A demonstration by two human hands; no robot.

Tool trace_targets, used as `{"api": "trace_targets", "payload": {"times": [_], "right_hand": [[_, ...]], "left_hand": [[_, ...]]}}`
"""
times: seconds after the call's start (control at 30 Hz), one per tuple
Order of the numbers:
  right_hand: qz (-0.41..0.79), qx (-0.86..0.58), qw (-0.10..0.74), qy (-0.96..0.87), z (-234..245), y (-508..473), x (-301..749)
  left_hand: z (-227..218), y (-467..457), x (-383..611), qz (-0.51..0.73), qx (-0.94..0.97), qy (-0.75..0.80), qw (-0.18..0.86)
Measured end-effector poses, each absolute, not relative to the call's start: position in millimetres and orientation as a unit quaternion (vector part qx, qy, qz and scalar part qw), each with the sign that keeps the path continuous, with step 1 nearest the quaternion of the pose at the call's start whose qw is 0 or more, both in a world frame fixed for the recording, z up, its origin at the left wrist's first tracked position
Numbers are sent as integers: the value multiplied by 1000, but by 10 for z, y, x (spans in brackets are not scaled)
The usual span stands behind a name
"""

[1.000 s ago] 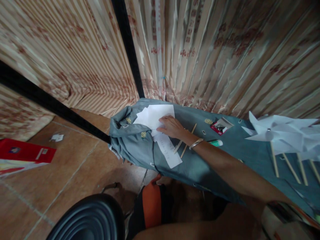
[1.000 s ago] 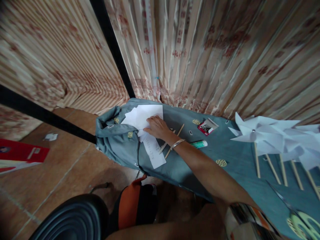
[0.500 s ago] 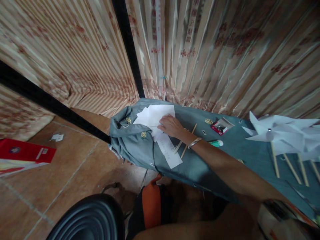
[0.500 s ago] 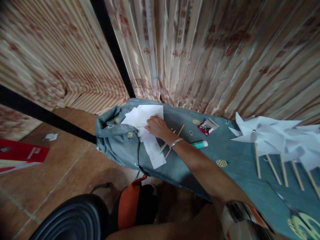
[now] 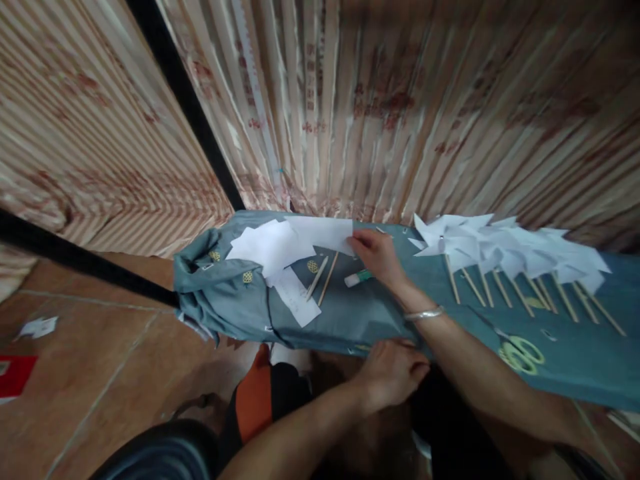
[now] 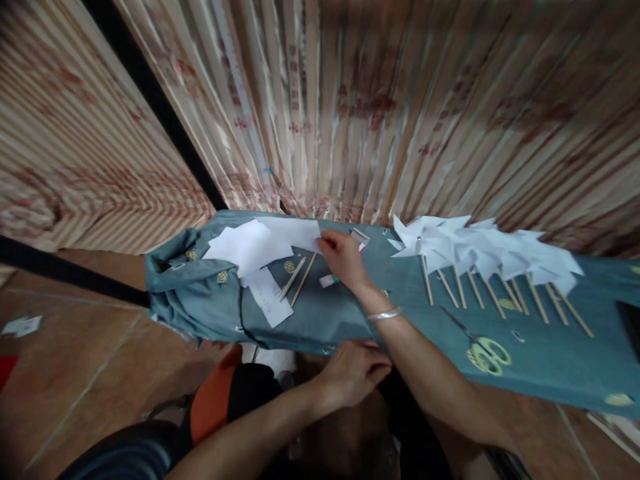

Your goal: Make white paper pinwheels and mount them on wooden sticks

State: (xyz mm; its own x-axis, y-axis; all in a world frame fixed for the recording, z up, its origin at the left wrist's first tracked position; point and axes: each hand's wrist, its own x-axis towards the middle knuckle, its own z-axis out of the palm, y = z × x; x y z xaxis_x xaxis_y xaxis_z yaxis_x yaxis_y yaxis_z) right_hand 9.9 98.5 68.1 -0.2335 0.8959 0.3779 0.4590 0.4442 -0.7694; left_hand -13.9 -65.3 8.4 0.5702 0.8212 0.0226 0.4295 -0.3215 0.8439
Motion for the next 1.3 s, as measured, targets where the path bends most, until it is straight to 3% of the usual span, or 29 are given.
{"api": "trace_targets", "payload": {"times": [0.13, 0.23, 0.37, 0.47, 0.63, 0.93, 1.3], "right_hand": [[302, -513, 540, -594, 777, 568, 856], [202, -561, 580, -556, 834, 170, 1347], [65, -557, 529, -637, 752, -297, 1754], [28, -501, 441, -745, 512, -508, 1848], [23, -474, 355, -805, 78, -729, 1826], [116, -499, 361, -779, 42, -807, 1889], [80, -532, 313, -783, -50, -670, 2081]], "left_hand": [[161, -566, -252, 275, 766, 429, 393], [165, -497, -318, 328, 743, 439, 384], [124, -413, -422, 381, 725, 464, 339], [92, -394, -477, 421, 721, 502, 227], [10, -444, -429, 335, 815, 462, 98], [-60, -308, -384, 218, 855, 450, 139], [-35, -279, -413, 194, 866, 443, 128]]}}
